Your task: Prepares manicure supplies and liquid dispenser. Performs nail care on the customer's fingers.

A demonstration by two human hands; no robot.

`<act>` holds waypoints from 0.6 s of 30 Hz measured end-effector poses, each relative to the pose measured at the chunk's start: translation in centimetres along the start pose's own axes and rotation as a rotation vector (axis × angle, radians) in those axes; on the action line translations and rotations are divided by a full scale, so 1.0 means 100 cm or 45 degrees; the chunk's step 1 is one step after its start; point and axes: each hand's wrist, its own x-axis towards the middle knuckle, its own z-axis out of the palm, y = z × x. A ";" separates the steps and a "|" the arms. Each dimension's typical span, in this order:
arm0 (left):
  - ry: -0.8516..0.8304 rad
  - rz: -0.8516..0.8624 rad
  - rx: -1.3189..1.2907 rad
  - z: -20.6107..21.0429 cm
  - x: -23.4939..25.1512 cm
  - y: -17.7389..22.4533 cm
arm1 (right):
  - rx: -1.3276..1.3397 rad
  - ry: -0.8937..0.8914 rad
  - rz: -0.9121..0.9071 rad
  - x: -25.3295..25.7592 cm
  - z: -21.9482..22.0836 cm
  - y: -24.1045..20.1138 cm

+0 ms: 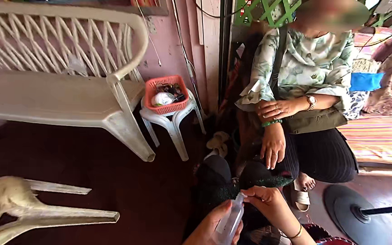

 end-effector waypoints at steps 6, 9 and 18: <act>0.103 0.091 0.349 0.009 0.006 0.007 | 0.144 0.118 0.110 -0.009 0.000 -0.011; 0.189 0.136 0.487 0.013 0.010 0.004 | -0.083 0.055 0.110 -0.015 0.000 -0.016; 0.283 0.029 0.467 0.017 0.003 0.001 | 0.070 -0.040 0.301 -0.025 -0.001 -0.020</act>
